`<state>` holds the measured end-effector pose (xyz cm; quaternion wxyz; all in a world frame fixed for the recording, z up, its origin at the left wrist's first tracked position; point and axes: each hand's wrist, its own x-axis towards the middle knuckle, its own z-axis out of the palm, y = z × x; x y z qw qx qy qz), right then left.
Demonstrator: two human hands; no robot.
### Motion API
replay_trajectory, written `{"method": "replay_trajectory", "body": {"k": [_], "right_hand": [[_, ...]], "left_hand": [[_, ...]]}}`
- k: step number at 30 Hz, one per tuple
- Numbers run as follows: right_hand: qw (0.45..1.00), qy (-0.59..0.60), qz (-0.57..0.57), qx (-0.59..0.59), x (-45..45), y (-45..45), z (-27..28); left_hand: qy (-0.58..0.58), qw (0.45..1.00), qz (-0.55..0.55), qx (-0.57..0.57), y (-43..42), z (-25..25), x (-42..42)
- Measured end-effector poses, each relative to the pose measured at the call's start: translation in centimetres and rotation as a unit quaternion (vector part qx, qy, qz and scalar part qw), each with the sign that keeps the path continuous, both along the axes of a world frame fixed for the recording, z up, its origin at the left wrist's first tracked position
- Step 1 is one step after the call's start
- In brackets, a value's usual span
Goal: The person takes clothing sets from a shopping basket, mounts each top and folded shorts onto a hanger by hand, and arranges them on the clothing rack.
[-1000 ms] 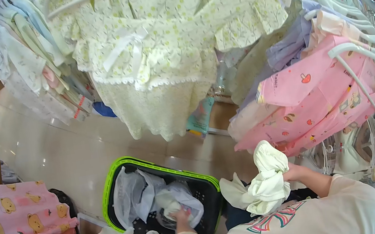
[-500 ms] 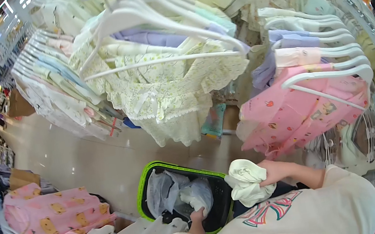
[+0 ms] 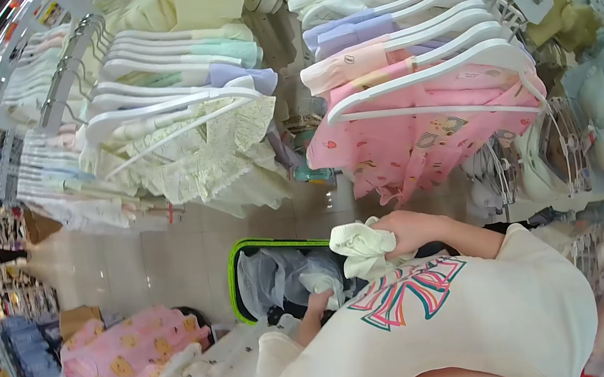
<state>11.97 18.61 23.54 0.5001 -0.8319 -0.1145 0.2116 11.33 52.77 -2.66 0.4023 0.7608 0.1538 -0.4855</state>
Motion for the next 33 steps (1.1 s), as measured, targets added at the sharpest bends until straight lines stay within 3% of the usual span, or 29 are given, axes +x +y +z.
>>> {"method": "replay_trajectory", "body": {"k": [2,3,6,9,11,13,19,20,23,24,25,27,29,32,33], "right_hand": [[1.0,0.001,-0.002,0.0,-0.3,-1.0,0.5],[1.0,-0.01,-0.002,0.013,-0.4,-1.4,0.3],[0.998,-0.036,-0.012,0.04,-0.7,-2.2,0.2],[0.995,-0.073,-0.002,0.065,-0.6,-2.9,0.0],[0.995,-0.061,-0.011,0.078,-0.7,-3.3,0.1],[0.995,-0.061,-0.016,0.08,-0.9,-3.7,-0.2],[0.991,-0.07,-0.013,0.113,-1.3,-4.1,-0.3],[0.991,-0.058,-0.025,0.118,-1.6,-4.2,-0.6],[0.995,-0.039,-0.044,0.086,-1.9,-4.8,-0.7],[0.995,-0.03,-0.042,0.087,-2.0,-4.9,-1.1],[0.995,-0.023,-0.041,0.088,-2.2,-5.0,-1.5],[0.996,-0.007,-0.04,0.075,-2.4,-5.0,-2.0],[0.997,0.013,-0.037,0.062,-2.9,-5.1,-2.7],[0.998,0.032,-0.019,0.052,-2.4,-4.8,-3.6],[0.998,0.04,-0.006,0.049,-2.2,-4.4,-3.7]], "left_hand": [[-0.067,0.998,-0.008,0.004,-0.2,-3.1,-0.4],[-0.103,0.993,0.06,0.002,-0.1,-4.6,-0.9],[-0.231,0.964,0.074,0.108,-0.5,-2.1,-0.2],[-0.242,0.92,0.231,0.205,0.3,-0.7,-0.5],[-0.191,0.934,0.249,0.168,1.4,0.9,-0.5],[-0.153,0.94,0.269,0.141,0.6,5.6,-1.0],[-0.256,0.905,0.323,0.104,2.5,0.6,-3.1],[-0.193,0.908,0.357,0.104,1.9,2.7,-2.7],[-0.229,0.865,0.445,0.031,3.9,-0.5,-2.8],[-0.224,0.859,0.459,0.041,3.6,0.8,-2.5],[-0.24,0.86,0.448,0.052,3.8,0.7,-2.4],[-0.143,0.871,0.47,0.017,3.5,1.2,-2.2],[-0.037,0.923,0.38,0.054,2.8,1.7,-2.2],[-0.059,0.943,0.32,-0.072,-0.1,-0.8,-4.1],[-0.03,0.952,0.298,-0.069,-1.9,1.0,-4.3]]}}
